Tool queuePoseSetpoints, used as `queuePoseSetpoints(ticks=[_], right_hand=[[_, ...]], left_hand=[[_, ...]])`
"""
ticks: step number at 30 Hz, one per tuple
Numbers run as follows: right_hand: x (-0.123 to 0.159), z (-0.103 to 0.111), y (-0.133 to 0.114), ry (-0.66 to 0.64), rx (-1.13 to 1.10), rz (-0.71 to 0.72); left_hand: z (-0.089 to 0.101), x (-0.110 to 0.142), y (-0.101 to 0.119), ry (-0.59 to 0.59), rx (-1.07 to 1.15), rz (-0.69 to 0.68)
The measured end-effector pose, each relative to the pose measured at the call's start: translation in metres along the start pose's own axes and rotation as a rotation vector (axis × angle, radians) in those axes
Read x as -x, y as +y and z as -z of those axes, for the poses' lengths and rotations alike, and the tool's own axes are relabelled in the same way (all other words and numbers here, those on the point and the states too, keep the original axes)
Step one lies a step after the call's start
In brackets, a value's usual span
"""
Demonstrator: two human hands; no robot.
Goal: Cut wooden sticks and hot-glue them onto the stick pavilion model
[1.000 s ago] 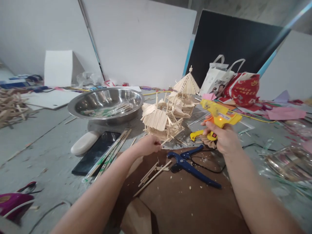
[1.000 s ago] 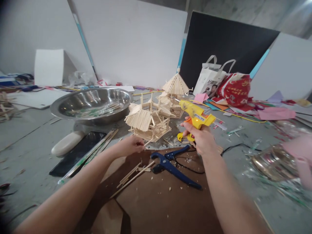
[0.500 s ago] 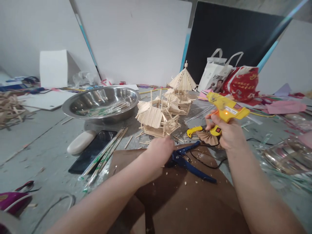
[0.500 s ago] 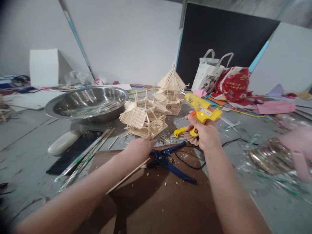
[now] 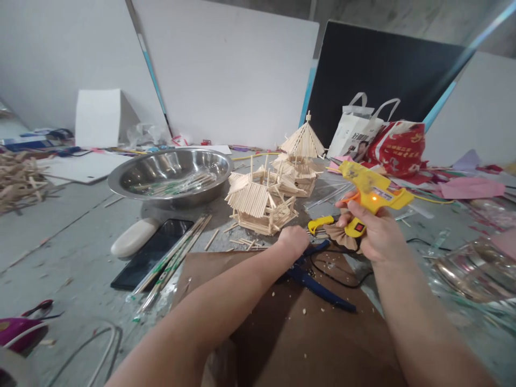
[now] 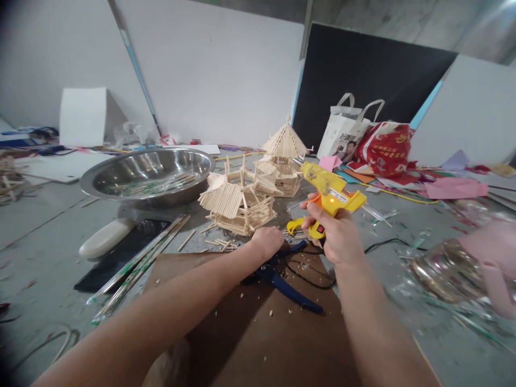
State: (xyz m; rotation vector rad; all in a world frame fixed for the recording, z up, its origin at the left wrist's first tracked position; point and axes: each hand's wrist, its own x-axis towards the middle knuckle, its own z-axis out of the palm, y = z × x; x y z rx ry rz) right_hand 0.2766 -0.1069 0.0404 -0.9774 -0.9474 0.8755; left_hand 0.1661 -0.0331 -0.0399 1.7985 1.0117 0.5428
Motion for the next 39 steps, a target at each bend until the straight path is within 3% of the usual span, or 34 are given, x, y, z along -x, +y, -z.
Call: queuePoseSetpoints(ticks=[6,10,13,15,17,19,22,30,39], right_hand=[[-0.002,0.001,0.001,0.003,0.02,-0.014],[-0.003,0.001,0.002,-0.003,0.044,0.001],[-0.002,0.001,0.003,0.006,0.068,0.006],[-0.002,0.001,0.004,0.015,0.07,-0.005],[-0.002,0.0,0.005,0.025,0.059,-0.01],[-0.002,0.0,0.005,0.03,0.046,-0.009],[-0.002,-0.001,0.005,0.027,0.027,-0.019],[-0.003,0.0,0.007,0.022,0.044,-0.028],[-0.004,0.001,0.01,0.023,0.06,-0.038]], left_hand=[[0.015,0.028,0.016,0.055,-0.21,-0.104],[0.042,0.064,0.025,0.125,-0.336,-0.322],[0.063,0.079,0.02,0.202,-0.265,-0.334],[0.073,0.081,0.013,0.241,-0.141,-0.278],[0.079,0.078,0.005,0.213,0.034,-0.125],[0.081,0.073,-0.003,0.189,0.207,0.015],[0.079,0.068,-0.013,0.186,0.428,0.105],[0.074,0.065,-0.024,0.115,0.869,0.163],[0.073,0.063,-0.029,0.103,0.966,0.141]])
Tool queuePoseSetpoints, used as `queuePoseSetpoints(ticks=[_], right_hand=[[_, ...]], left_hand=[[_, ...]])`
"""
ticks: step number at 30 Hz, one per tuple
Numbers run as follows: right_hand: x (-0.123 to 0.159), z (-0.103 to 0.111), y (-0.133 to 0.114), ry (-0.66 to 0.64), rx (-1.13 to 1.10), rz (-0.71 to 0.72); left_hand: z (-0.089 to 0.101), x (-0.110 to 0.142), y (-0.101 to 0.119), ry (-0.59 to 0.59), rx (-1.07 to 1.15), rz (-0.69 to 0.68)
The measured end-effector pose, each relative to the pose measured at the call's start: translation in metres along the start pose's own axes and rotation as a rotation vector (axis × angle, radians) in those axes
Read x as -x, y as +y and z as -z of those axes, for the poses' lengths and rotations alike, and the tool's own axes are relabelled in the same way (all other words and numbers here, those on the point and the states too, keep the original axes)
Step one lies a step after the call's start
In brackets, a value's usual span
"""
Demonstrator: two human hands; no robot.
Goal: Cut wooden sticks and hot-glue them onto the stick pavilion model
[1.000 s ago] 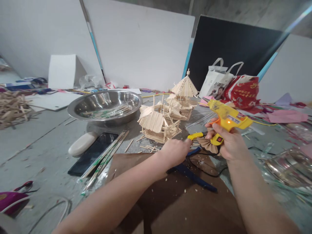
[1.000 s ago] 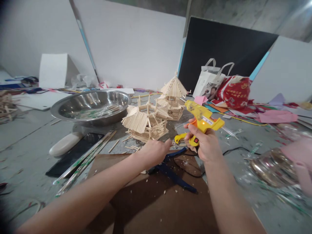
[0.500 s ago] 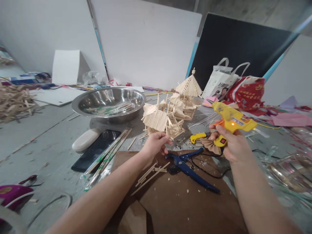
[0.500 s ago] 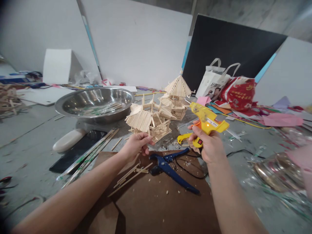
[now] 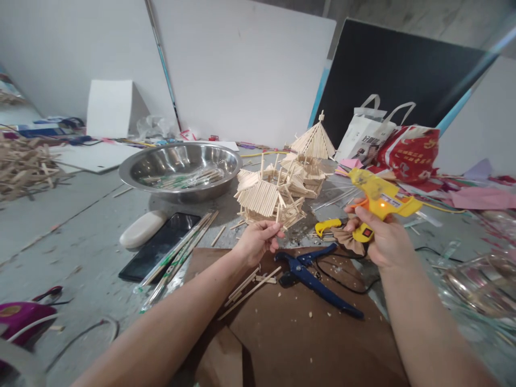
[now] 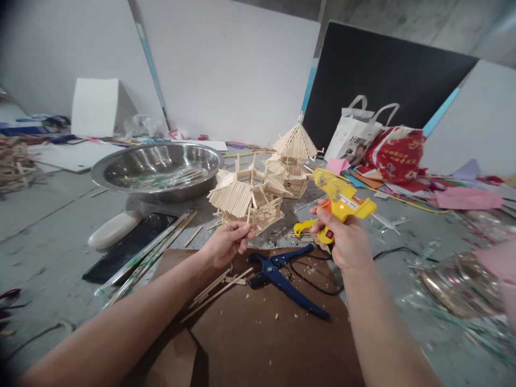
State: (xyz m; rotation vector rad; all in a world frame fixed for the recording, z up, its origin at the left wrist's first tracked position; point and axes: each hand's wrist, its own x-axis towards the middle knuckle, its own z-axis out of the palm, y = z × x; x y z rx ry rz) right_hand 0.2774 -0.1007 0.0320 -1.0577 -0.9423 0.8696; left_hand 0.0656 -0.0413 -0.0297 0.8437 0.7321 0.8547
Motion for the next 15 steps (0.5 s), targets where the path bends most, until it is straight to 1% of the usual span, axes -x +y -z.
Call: queuePoseSetpoints(ticks=[3,6,10,15], right_hand=[[0.0,0.0,0.001,0.005,-0.014,-0.006],[0.001,-0.001,0.003,0.0,-0.024,-0.018],[0.001,-0.001,0.004,0.008,-0.02,-0.03],[0.0,-0.002,0.005,0.002,-0.01,-0.028]], left_hand=[[0.002,-0.001,0.001,0.035,-0.013,-0.031],[0.004,-0.003,0.003,0.031,-0.02,-0.043],[0.006,-0.007,0.004,0.031,-0.029,-0.024],[0.007,-0.012,0.005,0.048,0.027,0.002]])
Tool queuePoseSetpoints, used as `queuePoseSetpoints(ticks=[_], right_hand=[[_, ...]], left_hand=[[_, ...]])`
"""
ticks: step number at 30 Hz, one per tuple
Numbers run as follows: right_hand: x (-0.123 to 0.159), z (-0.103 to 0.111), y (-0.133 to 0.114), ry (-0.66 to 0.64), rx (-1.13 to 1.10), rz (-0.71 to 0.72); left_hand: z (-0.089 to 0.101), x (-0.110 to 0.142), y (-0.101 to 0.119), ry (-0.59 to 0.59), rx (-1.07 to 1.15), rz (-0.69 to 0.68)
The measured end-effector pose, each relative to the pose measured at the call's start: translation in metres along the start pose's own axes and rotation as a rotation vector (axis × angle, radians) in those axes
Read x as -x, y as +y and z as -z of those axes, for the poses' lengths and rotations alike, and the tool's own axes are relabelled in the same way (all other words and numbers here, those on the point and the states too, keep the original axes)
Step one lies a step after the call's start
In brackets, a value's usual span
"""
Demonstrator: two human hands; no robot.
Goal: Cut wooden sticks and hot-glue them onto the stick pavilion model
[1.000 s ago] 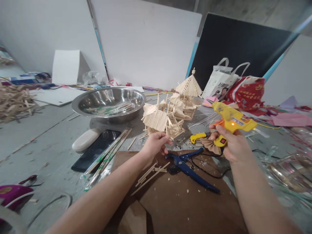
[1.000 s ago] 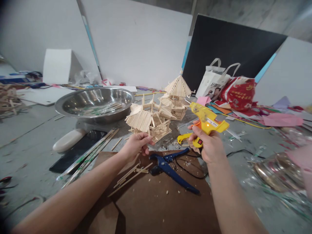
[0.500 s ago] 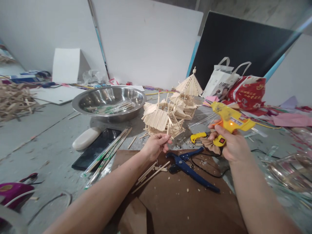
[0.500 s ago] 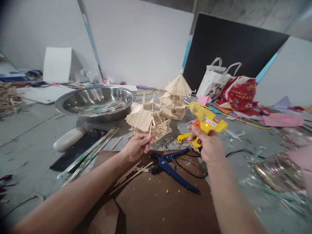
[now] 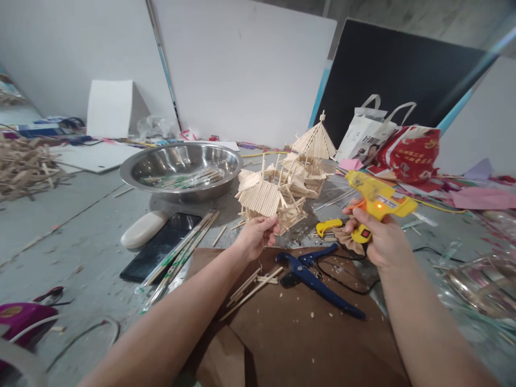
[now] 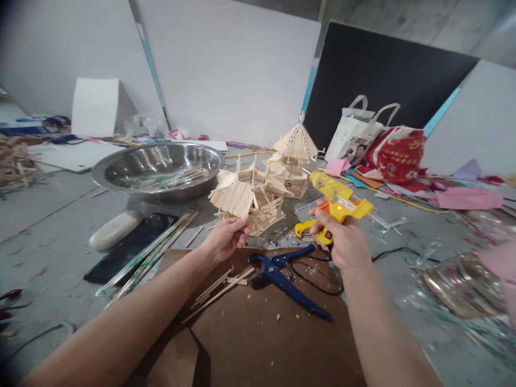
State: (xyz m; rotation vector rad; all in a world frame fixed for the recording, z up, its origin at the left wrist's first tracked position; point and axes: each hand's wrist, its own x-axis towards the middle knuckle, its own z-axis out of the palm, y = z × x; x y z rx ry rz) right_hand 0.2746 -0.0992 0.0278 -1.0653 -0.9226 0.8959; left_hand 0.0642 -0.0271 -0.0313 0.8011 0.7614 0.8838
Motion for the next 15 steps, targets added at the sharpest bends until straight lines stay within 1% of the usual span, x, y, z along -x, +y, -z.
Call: queuePoseSetpoints(ticks=[6,15], right_hand=[[0.0,0.0004,0.001,-0.013,-0.004,0.0],[0.0002,0.0007,0.0015,-0.014,0.019,0.022]], left_hand=[[0.0022,-0.0022,0.0007,-0.03,0.008,0.033],[0.0016,-0.001,0.0017,-0.032,0.004,0.022]])
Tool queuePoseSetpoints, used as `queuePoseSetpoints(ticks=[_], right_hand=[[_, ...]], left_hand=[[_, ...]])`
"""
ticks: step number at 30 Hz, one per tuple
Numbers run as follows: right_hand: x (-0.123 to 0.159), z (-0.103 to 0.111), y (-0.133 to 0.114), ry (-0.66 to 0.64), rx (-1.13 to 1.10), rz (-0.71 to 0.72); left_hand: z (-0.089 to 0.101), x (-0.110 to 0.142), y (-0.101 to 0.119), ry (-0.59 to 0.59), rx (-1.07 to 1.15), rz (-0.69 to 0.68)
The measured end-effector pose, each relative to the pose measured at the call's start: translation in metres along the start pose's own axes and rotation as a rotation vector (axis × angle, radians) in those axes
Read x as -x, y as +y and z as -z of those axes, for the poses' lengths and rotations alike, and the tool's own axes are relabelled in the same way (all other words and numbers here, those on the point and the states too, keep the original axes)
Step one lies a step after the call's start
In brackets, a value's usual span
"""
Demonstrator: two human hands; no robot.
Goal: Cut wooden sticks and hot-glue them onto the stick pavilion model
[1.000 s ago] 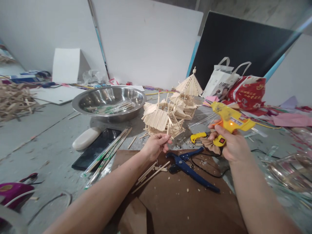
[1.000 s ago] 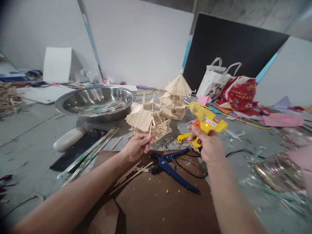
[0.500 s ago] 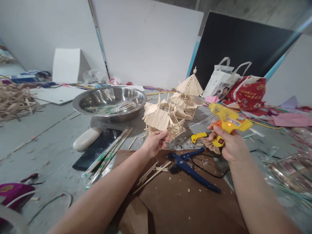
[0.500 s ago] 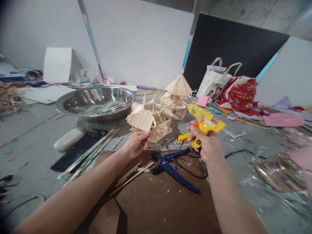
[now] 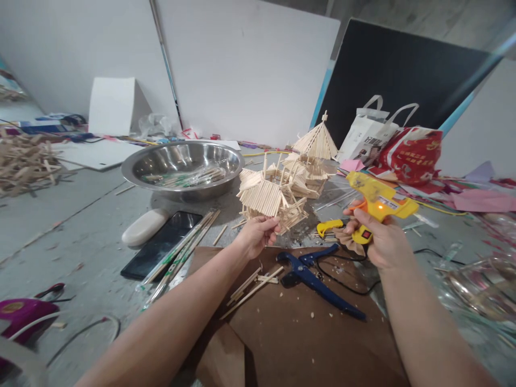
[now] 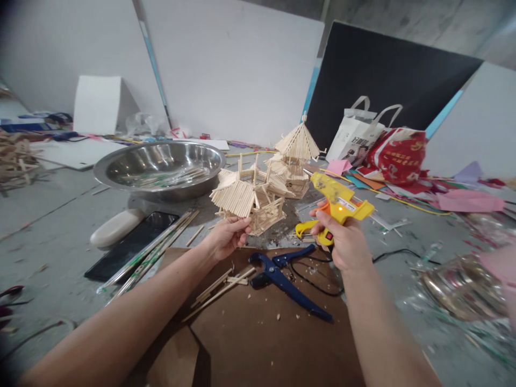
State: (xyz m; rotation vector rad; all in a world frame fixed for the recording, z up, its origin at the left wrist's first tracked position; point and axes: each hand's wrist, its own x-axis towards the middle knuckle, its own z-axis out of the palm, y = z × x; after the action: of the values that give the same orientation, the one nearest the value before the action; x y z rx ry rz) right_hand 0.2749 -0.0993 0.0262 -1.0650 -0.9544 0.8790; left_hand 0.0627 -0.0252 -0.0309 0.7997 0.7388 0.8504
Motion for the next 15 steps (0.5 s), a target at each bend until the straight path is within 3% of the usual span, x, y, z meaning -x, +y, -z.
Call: queuePoseSetpoints(ticks=[15], right_hand=[[-0.0016,0.0011,0.003,0.006,0.01,0.002]], left_hand=[[-0.0015,0.0019,-0.0012,0.033,-0.032,-0.044]])
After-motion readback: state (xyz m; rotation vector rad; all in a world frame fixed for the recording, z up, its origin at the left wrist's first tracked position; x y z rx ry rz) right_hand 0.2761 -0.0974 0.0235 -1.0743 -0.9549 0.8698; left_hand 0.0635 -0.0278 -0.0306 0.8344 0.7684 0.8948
